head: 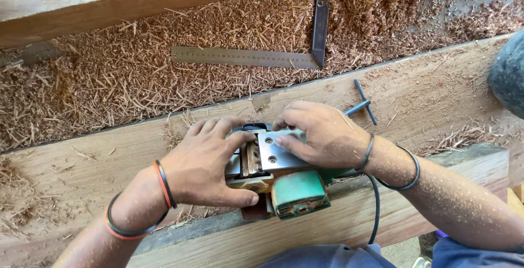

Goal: Adjusting and measuring the blades of an electric hand planer using a ruler and a T-handle wrench.

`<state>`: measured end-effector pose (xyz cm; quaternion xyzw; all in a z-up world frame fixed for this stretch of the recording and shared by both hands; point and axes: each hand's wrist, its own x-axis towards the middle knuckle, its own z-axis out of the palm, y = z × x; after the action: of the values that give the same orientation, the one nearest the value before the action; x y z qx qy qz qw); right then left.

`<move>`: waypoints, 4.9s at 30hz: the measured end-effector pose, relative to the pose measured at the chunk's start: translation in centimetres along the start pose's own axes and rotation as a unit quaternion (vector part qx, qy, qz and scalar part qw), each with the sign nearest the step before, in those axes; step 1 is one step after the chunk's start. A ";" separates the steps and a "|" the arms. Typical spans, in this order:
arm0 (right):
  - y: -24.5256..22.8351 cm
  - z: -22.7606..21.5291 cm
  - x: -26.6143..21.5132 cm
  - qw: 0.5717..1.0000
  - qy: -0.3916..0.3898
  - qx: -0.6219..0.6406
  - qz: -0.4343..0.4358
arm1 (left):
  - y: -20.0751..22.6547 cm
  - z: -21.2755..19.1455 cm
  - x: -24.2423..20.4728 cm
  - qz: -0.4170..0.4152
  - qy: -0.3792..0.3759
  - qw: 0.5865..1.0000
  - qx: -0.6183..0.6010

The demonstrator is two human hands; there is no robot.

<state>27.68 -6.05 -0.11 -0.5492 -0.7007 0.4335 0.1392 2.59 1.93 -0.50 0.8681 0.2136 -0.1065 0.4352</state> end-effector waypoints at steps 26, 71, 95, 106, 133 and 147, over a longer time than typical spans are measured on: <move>-0.9 2.6 6.9 0.973 -0.176 -0.141 0.053 | 1.7 4.3 -4.7 0.092 0.245 0.963 0.069; -3.4 2.0 3.7 0.982 -0.185 -0.029 0.016 | 1.4 5.7 -5.5 0.099 0.315 0.942 0.053; -4.1 1.1 -0.1 0.988 -0.045 -0.075 -0.127 | -0.2 5.0 -6.9 0.045 0.348 0.936 0.003; -3.3 2.0 -1.7 0.986 -0.010 -0.061 -0.156 | -0.4 5.0 -6.5 0.054 0.343 0.938 0.000; -4.9 1.0 -2.3 0.983 -0.013 -0.140 -0.118 | -0.2 1.8 -4.1 0.053 0.213 0.976 -0.012; -5.5 0.4 -0.1 0.971 -0.075 -0.187 -0.131 | -1.1 2.8 -4.2 0.053 0.214 0.972 -0.077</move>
<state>23.93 -6.46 3.85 -0.4347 -0.8437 0.3129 0.0366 -1.66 -0.91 -1.40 0.8445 0.2629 0.1221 0.4503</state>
